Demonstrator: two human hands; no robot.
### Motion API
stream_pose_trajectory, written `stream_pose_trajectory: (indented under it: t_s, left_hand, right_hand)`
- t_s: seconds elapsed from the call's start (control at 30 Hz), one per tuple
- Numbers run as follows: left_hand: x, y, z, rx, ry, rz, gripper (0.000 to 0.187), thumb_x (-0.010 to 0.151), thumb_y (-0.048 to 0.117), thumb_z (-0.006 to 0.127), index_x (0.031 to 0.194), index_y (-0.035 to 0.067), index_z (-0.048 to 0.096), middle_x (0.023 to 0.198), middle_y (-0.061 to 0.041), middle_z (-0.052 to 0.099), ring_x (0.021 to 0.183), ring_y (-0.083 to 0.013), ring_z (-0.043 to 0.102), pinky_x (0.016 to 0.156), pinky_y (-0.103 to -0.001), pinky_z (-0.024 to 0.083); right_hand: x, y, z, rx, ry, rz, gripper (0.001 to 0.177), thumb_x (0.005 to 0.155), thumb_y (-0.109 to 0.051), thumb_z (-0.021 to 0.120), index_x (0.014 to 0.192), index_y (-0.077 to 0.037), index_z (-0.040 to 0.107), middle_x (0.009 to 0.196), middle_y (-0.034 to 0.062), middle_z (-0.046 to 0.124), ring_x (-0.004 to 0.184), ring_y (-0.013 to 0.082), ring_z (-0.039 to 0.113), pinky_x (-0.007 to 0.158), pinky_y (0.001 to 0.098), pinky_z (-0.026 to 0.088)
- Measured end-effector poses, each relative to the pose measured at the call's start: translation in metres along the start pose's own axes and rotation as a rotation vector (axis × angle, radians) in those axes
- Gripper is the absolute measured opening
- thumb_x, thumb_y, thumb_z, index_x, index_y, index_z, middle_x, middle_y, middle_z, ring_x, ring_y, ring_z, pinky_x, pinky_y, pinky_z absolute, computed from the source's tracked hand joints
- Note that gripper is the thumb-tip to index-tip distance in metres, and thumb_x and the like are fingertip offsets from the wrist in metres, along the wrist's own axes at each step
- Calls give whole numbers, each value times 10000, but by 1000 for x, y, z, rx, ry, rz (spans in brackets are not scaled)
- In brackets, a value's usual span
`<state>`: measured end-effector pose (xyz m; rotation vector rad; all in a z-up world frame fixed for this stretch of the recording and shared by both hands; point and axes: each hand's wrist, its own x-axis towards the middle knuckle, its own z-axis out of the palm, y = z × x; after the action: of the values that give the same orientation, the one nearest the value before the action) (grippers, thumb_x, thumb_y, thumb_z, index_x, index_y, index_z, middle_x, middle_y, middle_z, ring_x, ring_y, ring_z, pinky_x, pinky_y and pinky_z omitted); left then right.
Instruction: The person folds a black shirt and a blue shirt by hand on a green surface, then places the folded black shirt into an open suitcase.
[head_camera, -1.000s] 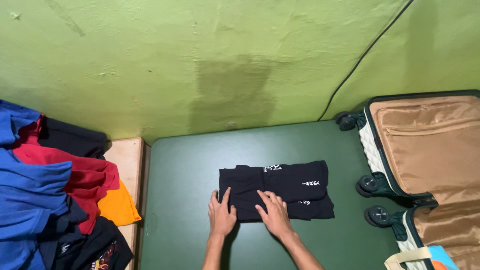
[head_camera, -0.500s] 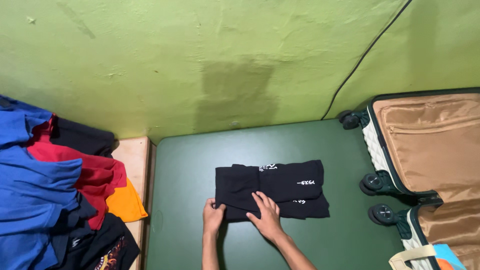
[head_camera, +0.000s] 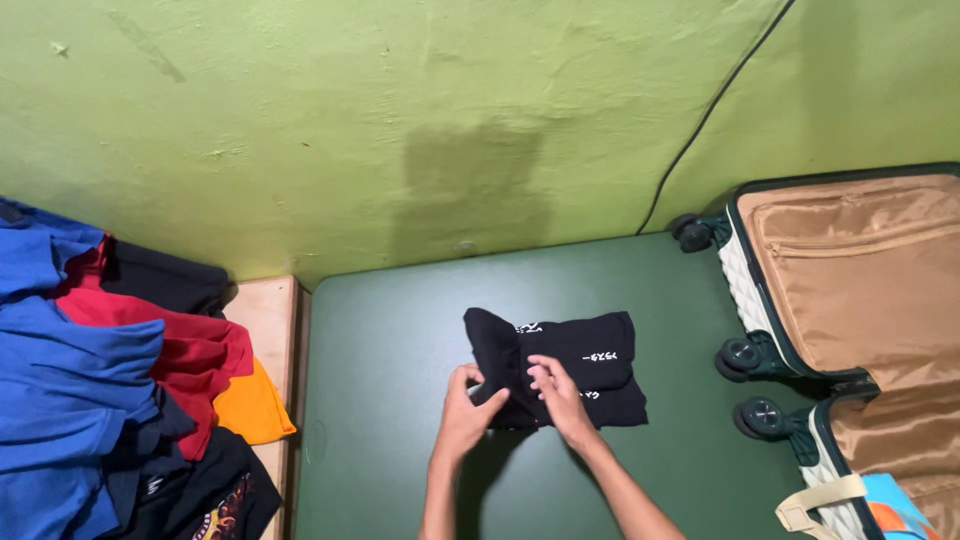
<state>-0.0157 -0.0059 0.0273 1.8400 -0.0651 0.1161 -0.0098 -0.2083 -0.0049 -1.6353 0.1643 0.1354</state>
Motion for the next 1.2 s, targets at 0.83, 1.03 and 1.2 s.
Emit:
stream_pose_trajectory:
  t_s: [0.83, 1.03, 1.2]
  left_hand:
    - [-30, -5, 22, 32, -235, -236, 328, 933, 203, 674, 1244, 101, 643, 1296, -107, 560, 1179, -260, 581, 1033, -356, 472]
    - [-36, -7, 5, 7, -331, -433, 357, 929, 227, 650, 1267, 120, 612, 1350, -91, 518, 1179, -278, 600, 1029, -364, 491]
    - [-38, -17, 6, 50, -334, -363, 338, 949, 220, 633, 1271, 117, 611, 1388, -120, 500, 1307, -301, 531, 1098, -381, 434]
  right_hand:
    - [10, 5, -77, -413, 242, -53, 519, 876, -190, 743, 1361, -80, 593, 1231, 72, 597, 958, 152, 669, 836, 299, 544]
    - [5, -3, -74, -582, 314, -17, 510, 878, -222, 754, 1364, -133, 628, 1051, 81, 604, 806, 188, 579, 789, 346, 537]
    - [1, -7, -71, -639, 341, 4, 467, 892, -199, 734, 1340, -112, 634, 1050, 92, 623, 821, 214, 613, 792, 356, 542]
